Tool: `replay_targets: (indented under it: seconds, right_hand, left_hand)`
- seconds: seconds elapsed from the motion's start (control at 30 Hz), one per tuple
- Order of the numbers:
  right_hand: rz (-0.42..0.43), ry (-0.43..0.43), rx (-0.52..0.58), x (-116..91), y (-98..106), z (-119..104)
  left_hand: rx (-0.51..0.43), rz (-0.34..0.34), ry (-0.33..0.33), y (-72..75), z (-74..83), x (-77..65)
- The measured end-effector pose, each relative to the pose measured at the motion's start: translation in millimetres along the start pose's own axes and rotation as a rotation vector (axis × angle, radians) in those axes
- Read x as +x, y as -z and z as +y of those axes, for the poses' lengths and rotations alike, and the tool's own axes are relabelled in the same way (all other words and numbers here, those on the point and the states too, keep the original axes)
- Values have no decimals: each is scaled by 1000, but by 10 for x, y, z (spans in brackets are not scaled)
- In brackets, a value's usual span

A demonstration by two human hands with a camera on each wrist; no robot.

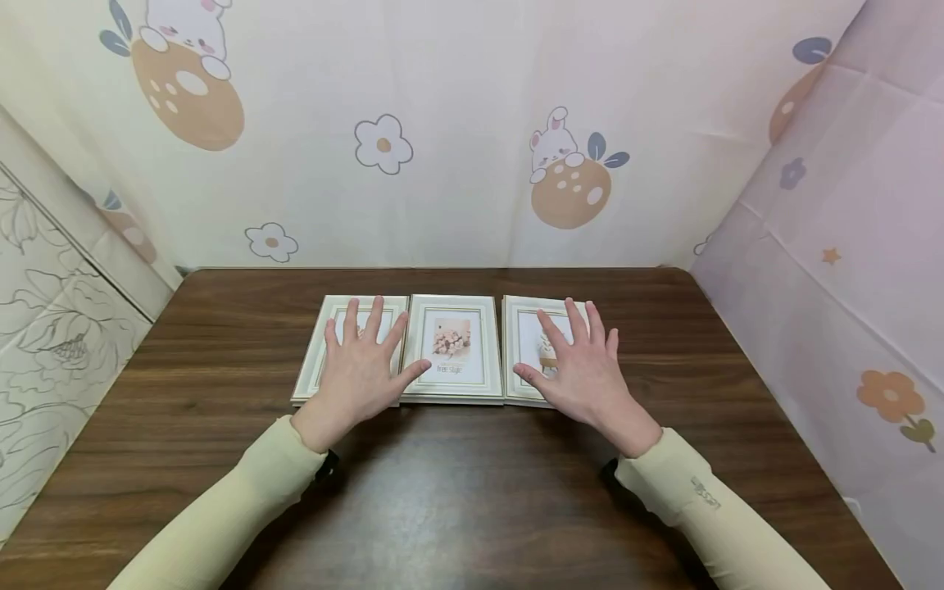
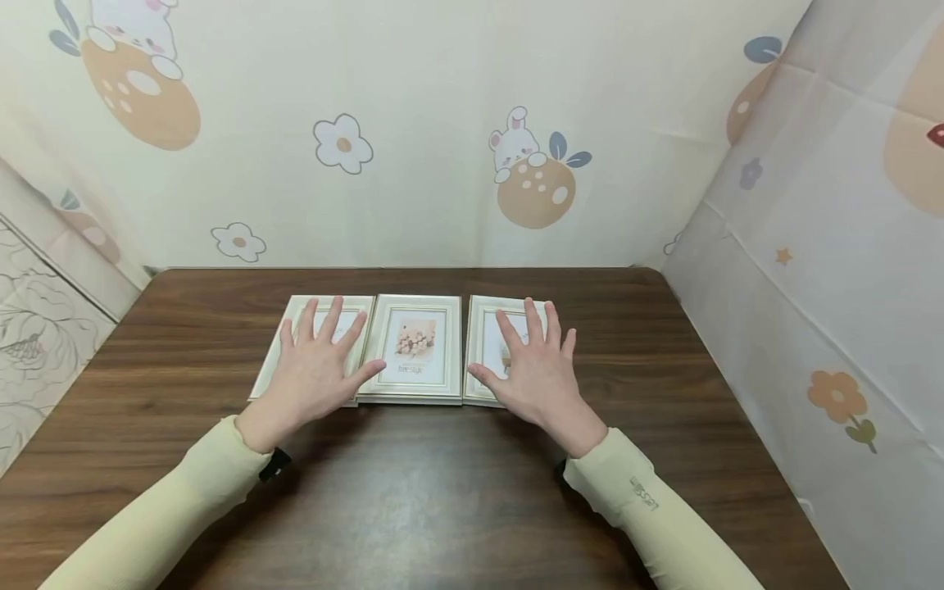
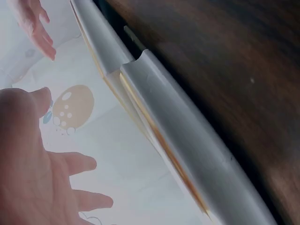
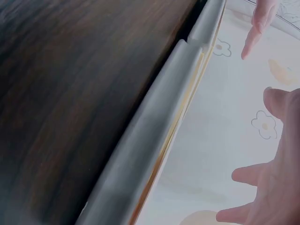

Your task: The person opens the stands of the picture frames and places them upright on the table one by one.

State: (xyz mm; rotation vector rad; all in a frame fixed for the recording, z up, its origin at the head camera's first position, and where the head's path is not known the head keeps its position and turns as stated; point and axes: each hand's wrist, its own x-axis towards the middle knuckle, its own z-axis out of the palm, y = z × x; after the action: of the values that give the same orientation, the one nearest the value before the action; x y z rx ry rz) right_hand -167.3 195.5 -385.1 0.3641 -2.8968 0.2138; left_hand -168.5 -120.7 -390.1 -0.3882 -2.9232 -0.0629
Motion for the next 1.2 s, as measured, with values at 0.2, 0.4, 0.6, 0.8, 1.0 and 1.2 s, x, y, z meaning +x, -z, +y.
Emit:
replay_targets:
  seconds: [0.2, 0.4, 0.6, 0.8, 1.0, 1.2]
  right_hand:
    - [10, 26, 40, -2, 26, 17]
    - [-3, 44, 130, -17, 38, 67]
    - [-50, -20, 230, -31, 44, 124]
    - [-60, -31, 277, -27, 66, 171]
    - [-56, -40, 316, -32, 101, 212]
    - [16, -33, 354, -57, 120, 260]
  left_hand:
    - [-16, 15, -28, 33, -48, 14]
    - [-49, 35, -50, 95, -122, 10]
    - [-72, 150, -132, 135, -217, 14]
    - [-123, 226, -138, 184, -321, 23]
    - [-149, 181, -69, 237, -441, 19]
    - [-180, 161, -1, 261, -579, 10]
